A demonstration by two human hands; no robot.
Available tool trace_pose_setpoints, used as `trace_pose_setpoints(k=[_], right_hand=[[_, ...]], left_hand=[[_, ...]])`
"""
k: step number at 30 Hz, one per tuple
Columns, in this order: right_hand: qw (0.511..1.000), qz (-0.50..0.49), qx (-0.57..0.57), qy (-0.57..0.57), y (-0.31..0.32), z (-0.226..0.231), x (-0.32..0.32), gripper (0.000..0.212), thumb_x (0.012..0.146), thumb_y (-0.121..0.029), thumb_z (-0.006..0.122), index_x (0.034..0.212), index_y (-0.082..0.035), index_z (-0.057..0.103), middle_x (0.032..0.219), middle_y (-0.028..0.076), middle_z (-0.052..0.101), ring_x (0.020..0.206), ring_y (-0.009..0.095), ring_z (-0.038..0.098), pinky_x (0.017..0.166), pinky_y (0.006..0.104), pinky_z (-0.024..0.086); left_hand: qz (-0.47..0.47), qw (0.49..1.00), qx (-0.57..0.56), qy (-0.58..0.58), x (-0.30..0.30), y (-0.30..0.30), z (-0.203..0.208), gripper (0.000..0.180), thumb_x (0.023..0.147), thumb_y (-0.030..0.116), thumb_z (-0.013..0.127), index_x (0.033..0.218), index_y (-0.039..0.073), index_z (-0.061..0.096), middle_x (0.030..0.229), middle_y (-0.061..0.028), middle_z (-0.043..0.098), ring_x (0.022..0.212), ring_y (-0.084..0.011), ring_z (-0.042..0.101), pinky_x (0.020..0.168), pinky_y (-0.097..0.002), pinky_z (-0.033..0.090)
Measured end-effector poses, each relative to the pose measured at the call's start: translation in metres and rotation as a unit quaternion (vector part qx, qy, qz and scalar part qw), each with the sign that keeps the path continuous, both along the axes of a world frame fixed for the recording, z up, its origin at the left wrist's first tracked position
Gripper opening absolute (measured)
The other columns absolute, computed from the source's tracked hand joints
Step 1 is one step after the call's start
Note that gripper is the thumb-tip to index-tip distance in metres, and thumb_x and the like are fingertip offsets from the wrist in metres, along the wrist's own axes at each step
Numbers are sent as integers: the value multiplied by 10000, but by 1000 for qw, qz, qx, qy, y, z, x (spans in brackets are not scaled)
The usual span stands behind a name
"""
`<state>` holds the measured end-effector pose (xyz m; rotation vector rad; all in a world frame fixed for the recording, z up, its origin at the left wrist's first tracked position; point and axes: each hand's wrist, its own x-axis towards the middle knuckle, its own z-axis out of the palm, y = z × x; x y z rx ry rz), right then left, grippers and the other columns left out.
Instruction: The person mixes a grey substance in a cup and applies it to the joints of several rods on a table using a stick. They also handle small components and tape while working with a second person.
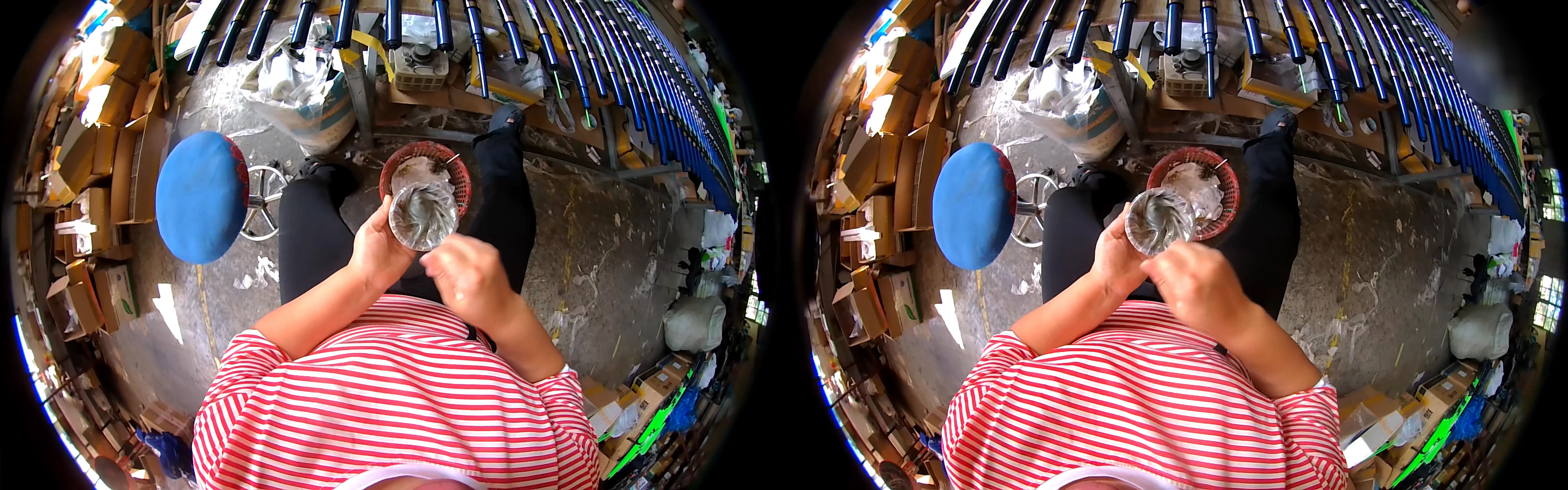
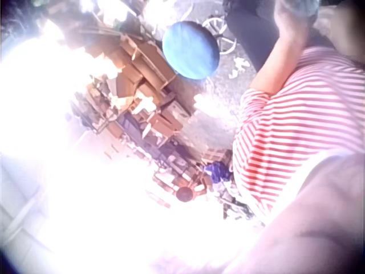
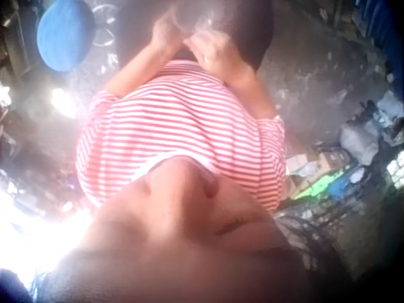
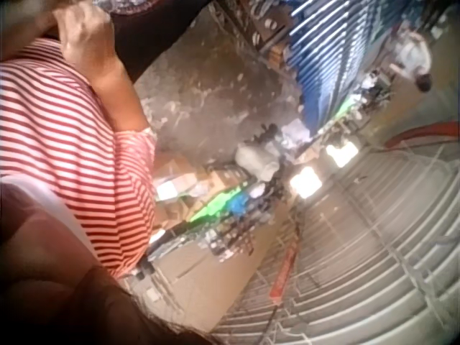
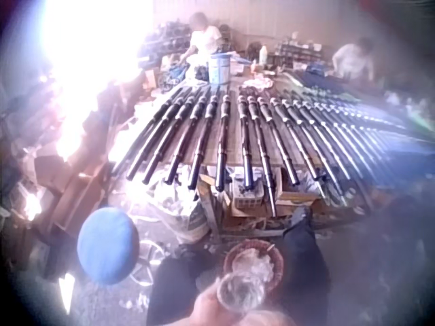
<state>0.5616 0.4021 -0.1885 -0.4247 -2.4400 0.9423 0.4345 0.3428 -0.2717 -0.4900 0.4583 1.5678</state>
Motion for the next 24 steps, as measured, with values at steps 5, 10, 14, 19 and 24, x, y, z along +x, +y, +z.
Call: trace_pose_setpoints(k=[5,10,14,19,24], right_hand=[[995,30,-93,-31,10,9,15,113,754,-16,575,656,22,534,565,108,513,487,241,534,452,322,425],[999,45,7,-24,-2,7,-2,73,732,-39,601,694,-1,552,612,113,523,543,267,543,490,339,430],[994,57,-88,-28,10,12,12,92,759,-40,568,682,9,555,585,105,521,508,244,539,458,333,418],[999,38,3,0,0,8,-3,73,740,-11,590,689,16,545,608,114,516,519,260,531,459,332,415],[995,-2,-100,-7,16,11,12,165,785,-54,551,635,7,518,576,106,521,491,238,529,454,325,410]], left_hand=[[25,999,18,27,-14,0,-1,376,910,336,378,1076,44,547,1130,-97,556,1077,-243,488,978,-409,326],[5,1000,5,23,-4,2,1,374,911,332,381,1072,42,553,1100,-97,575,1045,-246,509,970,-401,336],[26,999,19,22,-14,2,2,374,914,325,375,1065,35,554,1101,-103,573,1055,-250,505,963,-399,346],[7,1000,22,16,-5,4,2,369,913,322,373,1077,39,544,1103,-106,568,1059,-252,500,963,-408,344],[15,999,10,42,-14,1,5,368,911,324,378,1081,43,545,1117,-91,563,1070,-246,492,978,-401,328]])
